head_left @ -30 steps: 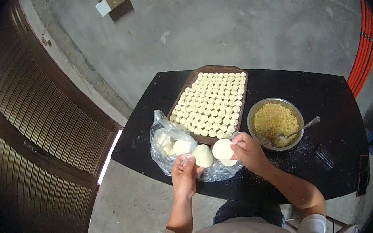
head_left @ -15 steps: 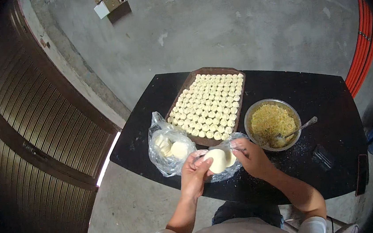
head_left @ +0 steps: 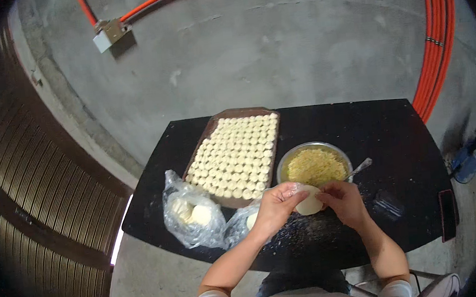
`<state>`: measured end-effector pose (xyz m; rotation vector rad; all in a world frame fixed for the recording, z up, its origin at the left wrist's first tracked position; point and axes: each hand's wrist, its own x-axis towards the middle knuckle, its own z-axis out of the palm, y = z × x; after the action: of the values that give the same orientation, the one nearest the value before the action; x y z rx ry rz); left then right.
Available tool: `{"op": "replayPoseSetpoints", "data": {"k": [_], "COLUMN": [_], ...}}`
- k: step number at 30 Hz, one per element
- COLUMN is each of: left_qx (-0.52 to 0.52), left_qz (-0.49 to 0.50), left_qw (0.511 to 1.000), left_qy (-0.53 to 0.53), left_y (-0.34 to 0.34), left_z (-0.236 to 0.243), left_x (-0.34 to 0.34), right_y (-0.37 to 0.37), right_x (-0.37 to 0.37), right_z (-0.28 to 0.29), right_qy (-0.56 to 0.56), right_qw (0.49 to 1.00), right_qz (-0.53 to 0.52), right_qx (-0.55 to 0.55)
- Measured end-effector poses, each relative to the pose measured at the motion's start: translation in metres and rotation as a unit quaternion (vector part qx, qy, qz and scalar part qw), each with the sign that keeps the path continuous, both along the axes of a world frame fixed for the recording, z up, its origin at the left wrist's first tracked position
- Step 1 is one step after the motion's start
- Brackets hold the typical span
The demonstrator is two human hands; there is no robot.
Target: Manually filling and shaping small round pastries or dumplings from dough circles and a bowl of filling.
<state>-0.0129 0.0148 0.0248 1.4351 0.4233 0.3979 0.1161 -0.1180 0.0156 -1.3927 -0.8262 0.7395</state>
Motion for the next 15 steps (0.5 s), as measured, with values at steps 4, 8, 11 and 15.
{"op": "replayPoseSetpoints", "data": {"k": [4, 8, 11, 15], "left_qx": [-0.04, -0.072, -0.09, -0.166], "left_qz": [-0.03, 0.007, 0.013, 0.003], "left_qw": [0.999, 0.997, 0.996, 0.986], "left_qy": [-0.011, 0.013, 0.026, 0.0], "left_y": [0.001, 0.005, 0.007, 0.009], "left_z": [-0.008, -0.017, -0.015, -0.017], "left_x": [0.024, 0.025, 0.026, 0.019], "right_y": [0.0, 0.004, 0.004, 0.005], "right_x": [0.01, 0.015, 0.018, 0.018], "right_z": [0.002, -0.018, -0.026, -0.022], "right_qy": [-0.013, -0.012, -0.022, 0.037], "right_qw": [0.998, 1.0, 1.0, 0.999], "right_qz": [-0.039, -0.02, -0.006, -0.006], "right_qx": [-0.038, 0.007, 0.019, 0.038]}}
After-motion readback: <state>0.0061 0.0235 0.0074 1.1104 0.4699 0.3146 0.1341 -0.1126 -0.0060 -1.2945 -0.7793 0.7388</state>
